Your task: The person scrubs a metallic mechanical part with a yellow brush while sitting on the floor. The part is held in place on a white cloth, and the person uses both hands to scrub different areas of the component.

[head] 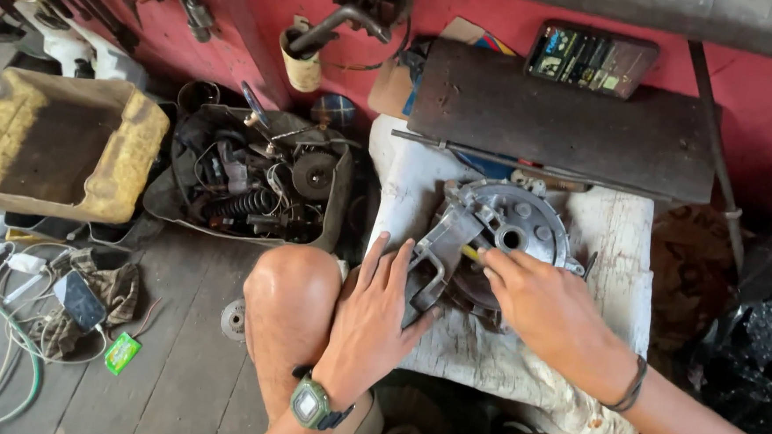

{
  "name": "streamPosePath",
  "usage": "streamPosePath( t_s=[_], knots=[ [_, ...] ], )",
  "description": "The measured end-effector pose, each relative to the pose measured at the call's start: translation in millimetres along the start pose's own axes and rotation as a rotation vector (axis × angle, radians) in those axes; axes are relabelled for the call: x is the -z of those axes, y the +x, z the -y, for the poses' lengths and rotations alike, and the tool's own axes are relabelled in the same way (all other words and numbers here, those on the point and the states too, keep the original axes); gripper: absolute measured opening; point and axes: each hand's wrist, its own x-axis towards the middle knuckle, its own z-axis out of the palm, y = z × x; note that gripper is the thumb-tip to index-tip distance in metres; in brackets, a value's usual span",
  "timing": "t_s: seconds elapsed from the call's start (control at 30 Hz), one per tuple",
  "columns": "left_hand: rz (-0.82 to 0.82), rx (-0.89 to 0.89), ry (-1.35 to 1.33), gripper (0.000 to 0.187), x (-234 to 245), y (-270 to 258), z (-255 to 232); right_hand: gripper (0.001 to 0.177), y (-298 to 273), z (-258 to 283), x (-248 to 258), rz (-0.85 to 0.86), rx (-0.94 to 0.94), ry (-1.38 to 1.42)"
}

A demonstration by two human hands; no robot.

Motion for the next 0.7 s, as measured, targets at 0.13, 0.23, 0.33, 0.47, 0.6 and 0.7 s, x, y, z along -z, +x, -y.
streamPosePath(
  t_s=[0.13,0.23,0.33,0.47,0.6,0.7],
  knots=[
    [0.004,0.017,-0.020,0.084,0.5,-0.8,-0.7,0.033,-1.4,1.7,-3.8,0.124,0.010,0.021],
    [-0.015,-0.008,-0.001,0.082,-0.2,-1.0,-1.6,0.028,3.4,-8.1,-8.7,0.183,-0.024,0.001],
    [-0.018,0.003,-0.015,0.082,0.4,0.4,-1.2,0.033,1.9,-5.4,-11.5,0.170,0.044,0.014],
    [-0.009,0.004,0.000,0.081,-1.2,-1.1,-1.1,0.031,1.4,-0.3,-2.2,0.090,0.039,0.049],
    [-0.010,-0.014,-0.007,0.086,-2.2,-1.0,1.5,0.032,-1.5,10.1,-0.7,0.158,0.065,0.079],
    [-0.026,-0.017,0.021,0.081,-1.8,-0.2,0.0,0.033,5.0,-11.9,-11.0,0.062,0.270,-0.164]
  ],
)
